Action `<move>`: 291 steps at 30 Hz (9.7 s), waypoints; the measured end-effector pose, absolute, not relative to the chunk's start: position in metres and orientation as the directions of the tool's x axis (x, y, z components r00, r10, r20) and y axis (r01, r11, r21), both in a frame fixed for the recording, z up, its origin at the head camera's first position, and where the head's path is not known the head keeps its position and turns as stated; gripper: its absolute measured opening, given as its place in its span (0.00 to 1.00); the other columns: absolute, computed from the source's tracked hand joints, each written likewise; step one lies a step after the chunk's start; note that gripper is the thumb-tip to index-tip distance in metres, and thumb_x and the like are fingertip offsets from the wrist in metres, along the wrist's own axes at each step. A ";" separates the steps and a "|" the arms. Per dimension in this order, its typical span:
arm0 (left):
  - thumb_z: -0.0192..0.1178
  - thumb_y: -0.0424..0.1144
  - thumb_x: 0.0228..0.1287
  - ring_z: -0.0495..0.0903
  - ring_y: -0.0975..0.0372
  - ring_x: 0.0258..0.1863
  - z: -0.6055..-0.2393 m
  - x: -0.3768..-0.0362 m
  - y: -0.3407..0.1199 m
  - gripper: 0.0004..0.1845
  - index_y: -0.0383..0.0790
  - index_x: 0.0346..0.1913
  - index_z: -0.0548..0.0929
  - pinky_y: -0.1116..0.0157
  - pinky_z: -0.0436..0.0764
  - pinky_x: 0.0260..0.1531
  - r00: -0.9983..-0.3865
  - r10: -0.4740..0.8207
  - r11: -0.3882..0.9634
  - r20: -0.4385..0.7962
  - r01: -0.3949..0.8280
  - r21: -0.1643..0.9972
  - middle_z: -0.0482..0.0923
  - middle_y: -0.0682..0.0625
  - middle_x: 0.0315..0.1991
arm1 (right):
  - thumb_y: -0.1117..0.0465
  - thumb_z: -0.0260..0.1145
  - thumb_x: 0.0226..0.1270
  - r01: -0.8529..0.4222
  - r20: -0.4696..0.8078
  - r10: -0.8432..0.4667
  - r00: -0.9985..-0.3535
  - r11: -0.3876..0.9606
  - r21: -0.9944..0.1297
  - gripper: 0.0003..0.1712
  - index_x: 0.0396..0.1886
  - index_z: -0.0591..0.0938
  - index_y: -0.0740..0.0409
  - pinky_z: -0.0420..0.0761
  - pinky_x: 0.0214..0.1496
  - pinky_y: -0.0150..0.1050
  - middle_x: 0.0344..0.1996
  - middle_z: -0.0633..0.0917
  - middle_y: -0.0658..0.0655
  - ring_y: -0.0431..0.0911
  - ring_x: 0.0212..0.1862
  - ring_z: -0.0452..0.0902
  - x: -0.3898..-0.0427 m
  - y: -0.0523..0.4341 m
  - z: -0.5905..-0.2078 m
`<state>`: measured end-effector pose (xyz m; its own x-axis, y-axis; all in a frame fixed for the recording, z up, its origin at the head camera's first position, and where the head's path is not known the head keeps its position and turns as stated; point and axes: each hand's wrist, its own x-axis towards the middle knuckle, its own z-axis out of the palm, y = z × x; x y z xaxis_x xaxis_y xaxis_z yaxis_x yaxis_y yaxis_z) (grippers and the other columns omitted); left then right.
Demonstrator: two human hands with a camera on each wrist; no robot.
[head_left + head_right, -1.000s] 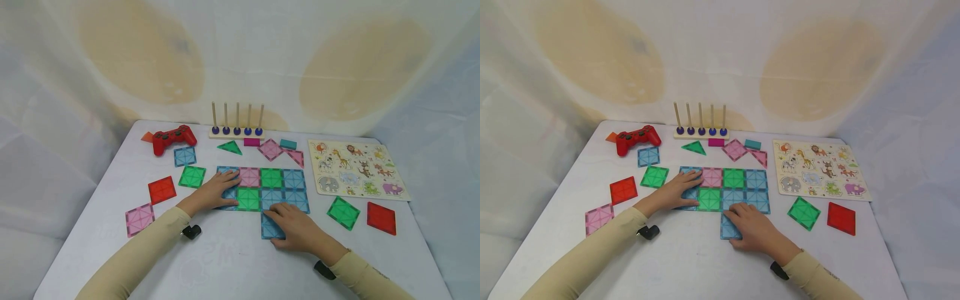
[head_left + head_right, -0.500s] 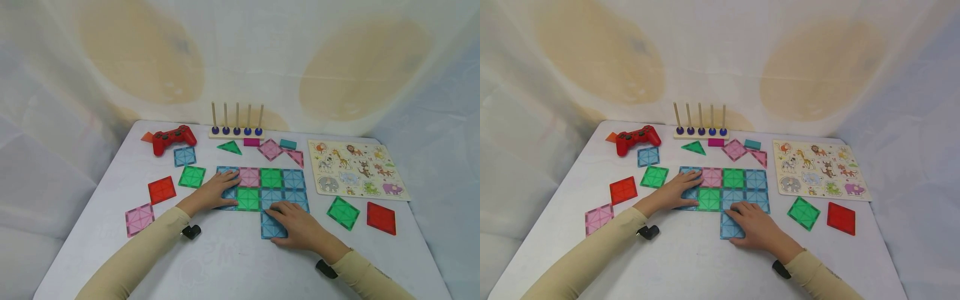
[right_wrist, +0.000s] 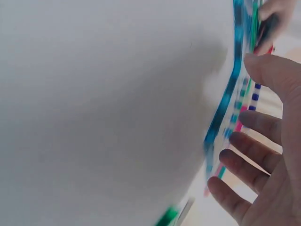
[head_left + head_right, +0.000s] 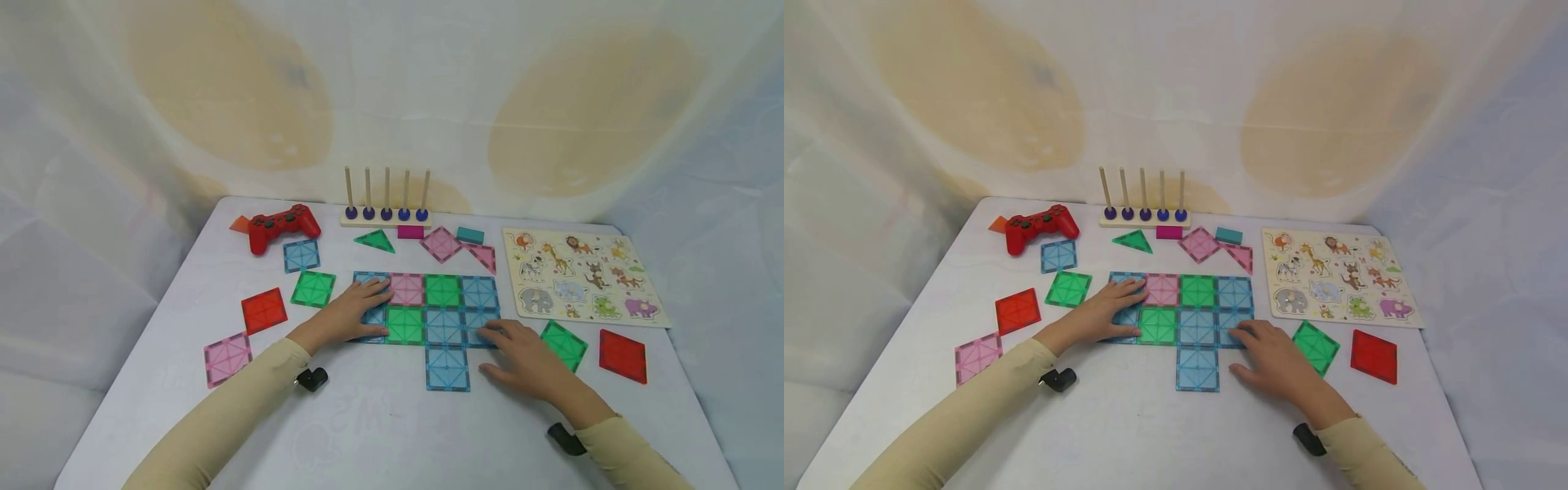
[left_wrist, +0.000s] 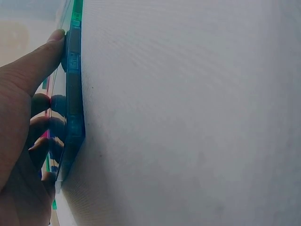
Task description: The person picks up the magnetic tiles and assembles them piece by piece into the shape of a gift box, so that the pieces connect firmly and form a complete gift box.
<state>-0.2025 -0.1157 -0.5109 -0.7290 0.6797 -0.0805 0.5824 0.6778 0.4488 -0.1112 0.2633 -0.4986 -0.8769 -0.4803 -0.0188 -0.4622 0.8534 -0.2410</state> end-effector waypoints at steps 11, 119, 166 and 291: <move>0.67 0.60 0.64 0.47 0.49 0.81 -0.511 -0.202 -0.116 0.46 0.44 0.79 0.62 0.46 0.45 0.77 -0.728 0.681 0.677 -0.081 0.584 0.448 0.50 0.46 0.82 | 0.48 0.76 0.59 -0.250 -0.064 -0.267 -0.961 0.948 -0.198 0.42 0.70 0.73 0.59 0.78 0.57 0.67 0.65 0.71 0.69 0.67 0.64 0.67 -0.115 0.327 -0.494; 0.66 0.61 0.65 0.47 0.48 0.80 -0.512 -0.204 -0.115 0.46 0.43 0.79 0.63 0.46 0.45 0.77 -0.727 0.683 0.677 -0.074 0.591 0.438 0.51 0.46 0.81 | 0.32 0.69 0.62 -0.803 0.015 -0.809 -0.588 0.581 -0.131 0.43 0.70 0.77 0.51 0.78 0.64 0.47 0.61 0.79 0.50 0.47 0.63 0.72 -0.120 0.134 -0.494; 0.66 0.62 0.64 0.46 0.51 0.81 -0.511 -0.203 -0.116 0.46 0.45 0.79 0.63 0.48 0.42 0.78 -0.734 0.674 0.688 -0.083 0.582 0.433 0.50 0.48 0.82 | 0.31 0.74 0.56 -0.718 -0.007 -0.747 -0.664 0.641 -0.271 0.48 0.72 0.74 0.48 0.76 0.63 0.51 0.60 0.77 0.50 0.46 0.62 0.69 -0.121 0.162 -0.497; 0.69 0.55 0.65 0.65 0.51 0.72 -0.502 -0.275 -0.089 0.39 0.39 0.73 0.71 0.54 0.64 0.73 -0.775 0.623 0.736 -0.107 0.536 0.413 0.69 0.42 0.71 | 0.33 0.77 0.52 -0.402 -0.130 -0.512 -0.849 0.786 -0.469 0.62 0.81 0.60 0.50 0.62 0.72 0.65 0.82 0.50 0.61 0.62 0.81 0.39 -0.142 0.239 -0.504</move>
